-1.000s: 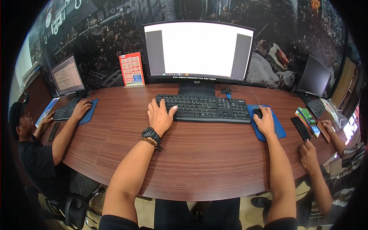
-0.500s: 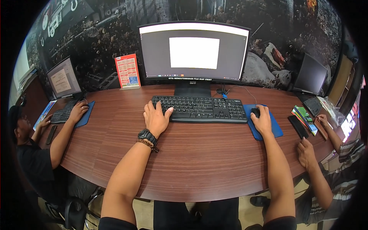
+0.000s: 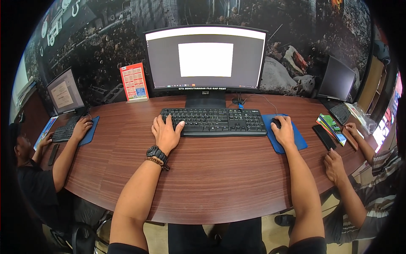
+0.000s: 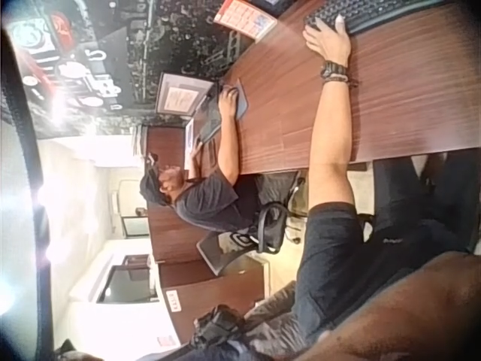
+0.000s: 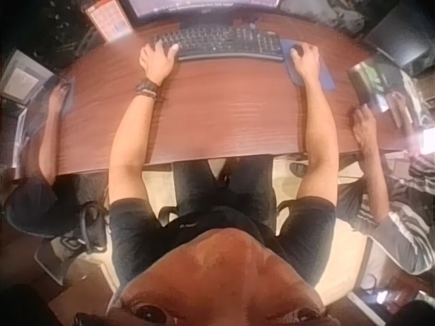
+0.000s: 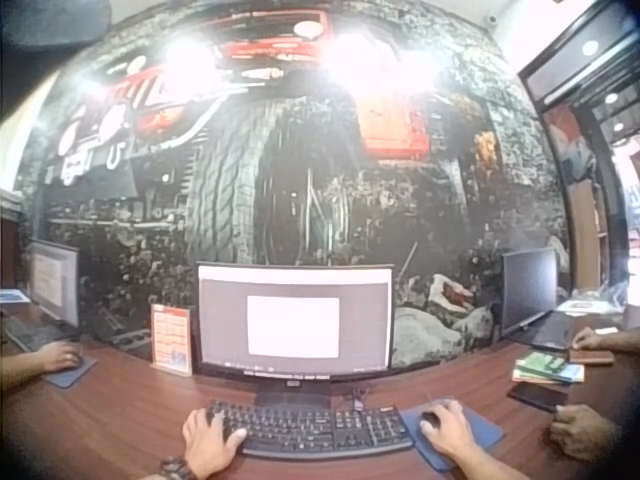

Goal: The recorder is performing graphic design tasks on a computer, including organizing files and reviewing layouts.

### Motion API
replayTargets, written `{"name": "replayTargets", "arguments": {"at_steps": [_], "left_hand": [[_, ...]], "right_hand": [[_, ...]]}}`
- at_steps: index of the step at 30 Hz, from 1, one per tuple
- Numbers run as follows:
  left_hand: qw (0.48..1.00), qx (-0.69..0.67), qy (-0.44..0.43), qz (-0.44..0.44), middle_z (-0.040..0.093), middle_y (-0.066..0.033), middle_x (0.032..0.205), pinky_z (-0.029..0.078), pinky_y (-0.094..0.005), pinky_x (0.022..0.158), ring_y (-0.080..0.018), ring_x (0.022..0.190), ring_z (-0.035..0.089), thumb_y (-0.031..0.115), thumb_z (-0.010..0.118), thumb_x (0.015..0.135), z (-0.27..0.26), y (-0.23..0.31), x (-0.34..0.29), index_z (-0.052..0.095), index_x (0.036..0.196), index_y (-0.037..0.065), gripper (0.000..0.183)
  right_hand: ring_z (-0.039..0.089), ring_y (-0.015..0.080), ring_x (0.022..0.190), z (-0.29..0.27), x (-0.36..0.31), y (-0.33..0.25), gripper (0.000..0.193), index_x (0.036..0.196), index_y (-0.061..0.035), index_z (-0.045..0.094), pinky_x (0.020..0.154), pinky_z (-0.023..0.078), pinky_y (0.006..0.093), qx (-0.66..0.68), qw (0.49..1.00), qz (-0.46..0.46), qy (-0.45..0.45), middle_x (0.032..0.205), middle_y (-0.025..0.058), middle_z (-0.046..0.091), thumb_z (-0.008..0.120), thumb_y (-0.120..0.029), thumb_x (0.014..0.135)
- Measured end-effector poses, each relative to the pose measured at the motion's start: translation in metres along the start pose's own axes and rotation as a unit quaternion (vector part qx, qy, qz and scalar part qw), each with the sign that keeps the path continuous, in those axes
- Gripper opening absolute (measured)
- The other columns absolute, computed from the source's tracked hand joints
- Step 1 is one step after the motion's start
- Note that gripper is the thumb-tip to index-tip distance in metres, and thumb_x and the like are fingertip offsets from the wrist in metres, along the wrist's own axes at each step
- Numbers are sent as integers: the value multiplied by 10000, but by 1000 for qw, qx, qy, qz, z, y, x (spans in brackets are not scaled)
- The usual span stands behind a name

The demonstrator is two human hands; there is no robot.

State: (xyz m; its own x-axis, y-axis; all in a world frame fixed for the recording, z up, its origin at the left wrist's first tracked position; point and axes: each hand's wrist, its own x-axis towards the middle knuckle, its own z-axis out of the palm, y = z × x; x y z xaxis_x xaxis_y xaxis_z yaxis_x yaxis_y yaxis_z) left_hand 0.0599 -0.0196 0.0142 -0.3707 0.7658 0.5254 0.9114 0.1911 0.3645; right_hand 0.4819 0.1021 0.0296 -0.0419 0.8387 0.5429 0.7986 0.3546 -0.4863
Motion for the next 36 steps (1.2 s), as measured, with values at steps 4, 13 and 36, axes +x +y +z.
{"name": "replayTargets", "arguments": {"at_steps": [4, 13, 36], "left_hand": [[1000, 3, -3, 0, 332, -337, 1483, 174, -591, 1148, -470, 1413, 245, 525, 547, 972, -1, 4, -1, 502, 1386, -35, 699], [1000, 6, 28, 13, 385, -313, 1443, 206, -579, 1133, -455, 1371, 305, 512, 574, 959, 0, 2, -2, 515, 1374, -29, 685], [1000, 3, 11, 3, 386, -327, 1452, 201, -572, 1135, -447, 1384, 306, 521, 576, 952, -1, 3, -3, 515, 1379, -12, 686]], "right_hand": [[573, 389, 1140, 1, 1, 3, 346, 1165, -72, 663, 960, 483, 455, 1, 1000, 2, 4, 1249, 173, 542, 686, -240, 863], [561, 392, 1145, 4, 1, 5, 320, 1129, -64, 671, 969, 470, 453, 12, 999, -22, 23, 1225, 174, 556, 697, -224, 853], [578, 351, 1111, -4, -4, -12, 320, 1096, -86, 634, 932, 481, 451, -11, 1000, -11, -12, 1151, 124, 565, 670, -186, 794]]}}
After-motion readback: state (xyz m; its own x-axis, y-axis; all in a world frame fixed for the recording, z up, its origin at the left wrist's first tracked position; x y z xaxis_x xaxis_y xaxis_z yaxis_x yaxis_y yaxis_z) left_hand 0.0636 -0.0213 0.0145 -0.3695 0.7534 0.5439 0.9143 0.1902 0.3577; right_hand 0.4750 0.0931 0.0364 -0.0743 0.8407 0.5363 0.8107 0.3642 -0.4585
